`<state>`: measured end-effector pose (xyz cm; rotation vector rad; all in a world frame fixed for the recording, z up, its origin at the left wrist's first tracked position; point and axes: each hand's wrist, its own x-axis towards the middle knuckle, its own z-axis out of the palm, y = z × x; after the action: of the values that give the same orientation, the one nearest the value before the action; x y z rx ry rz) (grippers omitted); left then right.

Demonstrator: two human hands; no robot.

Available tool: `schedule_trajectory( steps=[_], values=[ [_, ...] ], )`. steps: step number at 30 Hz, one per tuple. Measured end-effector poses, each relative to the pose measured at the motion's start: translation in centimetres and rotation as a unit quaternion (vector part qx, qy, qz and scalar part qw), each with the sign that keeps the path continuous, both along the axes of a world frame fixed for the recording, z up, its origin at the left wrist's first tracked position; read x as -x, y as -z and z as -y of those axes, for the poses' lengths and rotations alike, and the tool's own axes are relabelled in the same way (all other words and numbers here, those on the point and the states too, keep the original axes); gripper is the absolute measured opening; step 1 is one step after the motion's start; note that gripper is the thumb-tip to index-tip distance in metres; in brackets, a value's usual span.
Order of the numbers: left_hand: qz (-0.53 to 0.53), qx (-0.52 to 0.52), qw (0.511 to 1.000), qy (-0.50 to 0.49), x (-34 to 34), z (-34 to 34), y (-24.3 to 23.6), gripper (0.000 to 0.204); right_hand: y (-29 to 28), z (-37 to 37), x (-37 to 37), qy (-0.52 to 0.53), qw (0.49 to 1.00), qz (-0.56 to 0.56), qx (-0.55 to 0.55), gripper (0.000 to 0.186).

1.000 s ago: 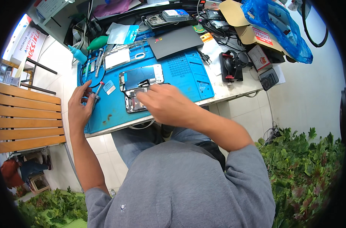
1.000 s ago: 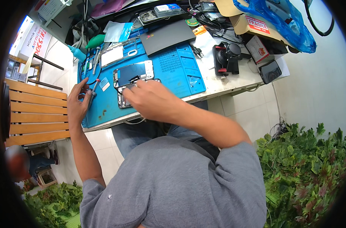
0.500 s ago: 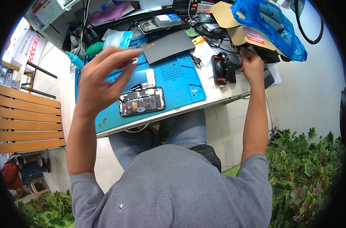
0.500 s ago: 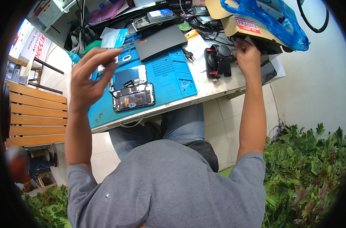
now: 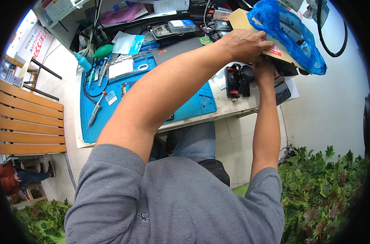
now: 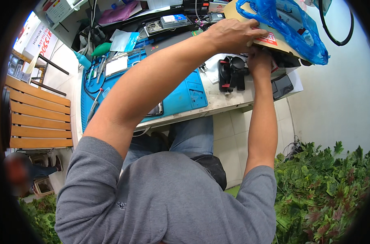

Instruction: The person disassembles a mobile phone using a screwdriver, handles internal components including a flexible cable, and puts on a pair of glasses while working at a repair bench.

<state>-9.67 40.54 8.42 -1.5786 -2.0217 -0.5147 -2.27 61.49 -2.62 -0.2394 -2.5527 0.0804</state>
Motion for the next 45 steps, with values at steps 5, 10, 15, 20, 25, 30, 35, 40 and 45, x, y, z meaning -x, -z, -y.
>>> schedule_trajectory(
  steps=[5, 10, 15, 20, 25, 30, 35, 40, 45],
  values=[
    [0.014, -0.072, 0.997, 0.016, 2.1, -1.6, -0.3, 0.062, -0.5, 2.4, -0.7, 0.035, 0.995, -0.02, 0.088, 0.026],
    [0.069, -0.043, 0.997, 0.006, 3.1, -2.8, -3.5, 0.06, -1.1, 2.5, -0.7, -0.049, 0.986, -0.102, 0.119, 0.017],
    [0.104, -0.011, 0.994, -0.008, 2.8, -2.8, -5.8, 0.063, -2.7, 4.4, -0.9, 0.01, 0.987, -0.089, 0.136, 0.017],
    [0.194, -0.004, 0.981, -0.028, 2.5, -3.4, -5.5, 0.061, -3.9, 5.3, -2.3, -0.016, 0.983, -0.124, 0.133, 0.015],
    [0.232, -0.001, 0.973, -0.001, 2.8, -3.0, -4.5, 0.059, -4.8, 6.8, -3.9, 0.1, 0.99, -0.09, 0.028, 0.018],
    [0.208, 0.017, 0.978, 0.007, 1.7, -1.4, -3.2, 0.061, -5.7, 7.3, -6.1, 0.125, 0.982, -0.141, 0.021, 0.02],
    [0.161, -0.011, 0.987, 0.005, 0.8, -0.7, -1.5, 0.068, -6.9, 6.7, -7.5, 0.082, 0.966, -0.244, 0.031, 0.016],
    [0.145, -0.024, 0.989, -0.016, 0.1, 1.0, -2.0, 0.078, -8.7, 6.7, -9.4, 0.046, 0.958, -0.283, 0.019, 0.011],
    [0.115, -0.088, 0.987, -0.075, 0.4, 3.9, -2.5, 0.071, -11.3, 7.4, -11.1, 0.022, 0.956, -0.29, 0.033, 0.01]
  ],
)
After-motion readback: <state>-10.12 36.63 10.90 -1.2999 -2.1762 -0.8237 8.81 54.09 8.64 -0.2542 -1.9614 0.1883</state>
